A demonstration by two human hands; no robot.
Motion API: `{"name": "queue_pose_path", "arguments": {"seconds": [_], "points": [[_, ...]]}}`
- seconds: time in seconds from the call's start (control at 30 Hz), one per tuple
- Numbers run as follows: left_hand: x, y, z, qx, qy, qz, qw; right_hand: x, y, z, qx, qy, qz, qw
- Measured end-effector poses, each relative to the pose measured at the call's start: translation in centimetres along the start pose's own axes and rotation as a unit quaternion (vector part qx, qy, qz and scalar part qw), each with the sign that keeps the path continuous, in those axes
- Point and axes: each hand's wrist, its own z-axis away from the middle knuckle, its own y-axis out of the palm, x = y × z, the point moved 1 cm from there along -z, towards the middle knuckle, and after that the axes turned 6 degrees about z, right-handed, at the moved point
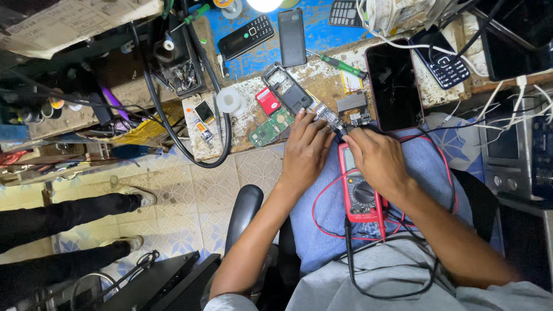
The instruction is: The person uses a multimeter to test a small electronic device, likely a mobile phone, by touching the probes to various points on the circuit board. They then connect a red power bank to the device and continue testing with the multimeter while holding the device.
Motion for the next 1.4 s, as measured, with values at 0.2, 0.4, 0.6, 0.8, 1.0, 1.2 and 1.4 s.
{"name": "queue_pose_path", "arguments": {"seconds": [0.2,0.4,0.6,0.8,1.0,1.2,1.4], "points": [[-0.2,-0.1,0.0,-0.001,-0.002,0.001,1.0,-0.1,0.1,0.0,-0.018,0.001,0.008,1.0],[-0.3,-0.3,-0.3,-0.001,0.0,-0.004,1.0,0.1,0.3,0.2,-0.028,-0.003,0.014,1.0],[-0.2,-0.1,-0.1,-0.004,-0.004,-0.001,1.0,0.2,-0.2,0.1,-0.018,0.004,0.007,1.0],[-0.1,0.0,0.0,-0.003,-0.005,-0.003,1.0,0.2,-0.3,0.0,-0.016,0.008,0.007,1.0],[-0.3,-0.2,-0.2,-0.005,-0.004,-0.004,1.0,0.0,0.1,0.7,-0.015,0.007,0.002,1.0],[-0.4,-0.2,-0.3,-0.008,0.0,0.001,1.0,0.2,-2.1,1.0,-0.005,0.001,-0.016,1.0],[0.0,-0.3,0.1,-0.003,0.012,-0.004,1.0,-0.2,-3.1,2.9,-0.016,-0.059,-0.008,0.998]]}}
